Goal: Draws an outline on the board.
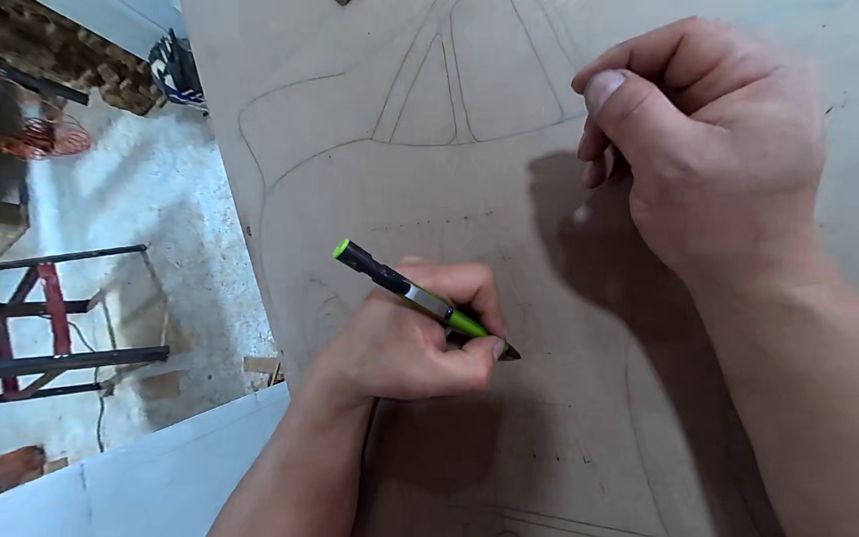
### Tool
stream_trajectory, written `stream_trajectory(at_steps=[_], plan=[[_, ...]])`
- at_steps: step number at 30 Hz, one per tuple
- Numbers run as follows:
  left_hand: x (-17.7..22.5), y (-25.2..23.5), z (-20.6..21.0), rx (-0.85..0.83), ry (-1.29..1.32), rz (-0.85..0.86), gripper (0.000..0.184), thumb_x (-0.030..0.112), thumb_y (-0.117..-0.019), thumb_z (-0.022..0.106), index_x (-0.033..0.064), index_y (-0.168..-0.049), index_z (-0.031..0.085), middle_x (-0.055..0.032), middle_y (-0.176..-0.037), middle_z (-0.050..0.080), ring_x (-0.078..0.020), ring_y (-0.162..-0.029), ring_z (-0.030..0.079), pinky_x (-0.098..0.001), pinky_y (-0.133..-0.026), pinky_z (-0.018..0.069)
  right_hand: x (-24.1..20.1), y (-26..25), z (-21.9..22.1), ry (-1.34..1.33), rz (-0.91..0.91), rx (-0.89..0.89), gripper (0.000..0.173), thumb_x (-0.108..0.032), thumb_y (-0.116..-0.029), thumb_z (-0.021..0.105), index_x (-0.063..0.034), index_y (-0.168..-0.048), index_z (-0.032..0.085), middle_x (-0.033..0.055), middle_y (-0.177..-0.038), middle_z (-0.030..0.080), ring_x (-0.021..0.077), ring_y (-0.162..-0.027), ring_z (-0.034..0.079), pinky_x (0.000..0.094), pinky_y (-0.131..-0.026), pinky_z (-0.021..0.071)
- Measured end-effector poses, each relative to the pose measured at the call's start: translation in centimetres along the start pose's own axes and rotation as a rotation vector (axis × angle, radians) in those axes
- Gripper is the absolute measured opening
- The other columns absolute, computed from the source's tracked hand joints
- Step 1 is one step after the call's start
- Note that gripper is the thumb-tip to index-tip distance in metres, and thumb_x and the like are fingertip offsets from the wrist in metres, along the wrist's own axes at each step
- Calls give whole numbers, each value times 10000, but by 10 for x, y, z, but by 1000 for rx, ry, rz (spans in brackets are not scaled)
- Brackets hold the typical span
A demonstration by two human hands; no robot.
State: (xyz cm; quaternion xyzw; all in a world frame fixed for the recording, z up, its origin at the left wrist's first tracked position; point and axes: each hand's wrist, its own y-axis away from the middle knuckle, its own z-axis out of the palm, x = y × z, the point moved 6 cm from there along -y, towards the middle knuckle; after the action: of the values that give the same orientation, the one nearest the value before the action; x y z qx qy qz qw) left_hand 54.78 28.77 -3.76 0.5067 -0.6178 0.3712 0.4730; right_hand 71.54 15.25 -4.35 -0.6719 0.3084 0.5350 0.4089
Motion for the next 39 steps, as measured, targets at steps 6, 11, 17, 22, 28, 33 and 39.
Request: stream_trajectory(at_steps=[6,11,17,22,28,33,39], plan=[[-2,0,0,37,-27,26,86,84,-812,698,104,-795,616,3,-720,650,-80,-604,611,-221,-490,495,0,-1,0,12,-2,10,150,-150,-1038,586,-100,-1015,726,-66,-768,685,34,-642,659,204,-568,580],[-2,-1,0,12,-38,41,81,102,-819,700,112,-798,623,9,-730,656,-73,-601,607,-213,-490,489,1,-2,-1,54,-2,34,175,-171,-1036,593,-123,-952,739,-71,-744,689,31,-630,652,203,-555,561],[-2,-1,0,18,-55,32,75,105,-821,699,118,-802,628,17,-734,660,-59,-595,600,-200,-478,476,1,-1,-1,76,5,42,185,-189,-1036,594,-145,-933,742,-86,-737,689,20,-635,650,195,-559,551],[-2,-2,1,20,-48,31,71,108,-822,701,115,-800,633,15,-735,659,-66,-603,605,-206,-489,484,1,-1,-2,70,10,55,185,-188,-1032,599,-144,-929,745,-85,-734,690,20,-636,654,192,-557,556],[-2,-2,2,22,-23,28,80,104,-825,712,107,-805,634,14,-730,654,-69,-611,609,-216,-510,501,0,-1,-2,96,17,50,194,-210,-1037,599,-150,-929,748,-90,-732,690,14,-632,650,191,-556,549],[-2,-2,1,35,-34,21,73,98,-820,711,104,-807,639,12,-736,660,-69,-607,611,-206,-498,498,1,-1,-2,77,12,55,188,-203,-1033,612,-147,-911,744,-84,-728,690,23,-632,656,198,-560,560],[-1,-1,2,45,-50,14,75,102,-821,716,109,-808,642,16,-727,658,-64,-595,603,-204,-488,487,0,-1,-2,82,11,53,192,-207,-1034,613,-144,-902,738,-84,-719,687,26,-626,656,200,-556,558]])
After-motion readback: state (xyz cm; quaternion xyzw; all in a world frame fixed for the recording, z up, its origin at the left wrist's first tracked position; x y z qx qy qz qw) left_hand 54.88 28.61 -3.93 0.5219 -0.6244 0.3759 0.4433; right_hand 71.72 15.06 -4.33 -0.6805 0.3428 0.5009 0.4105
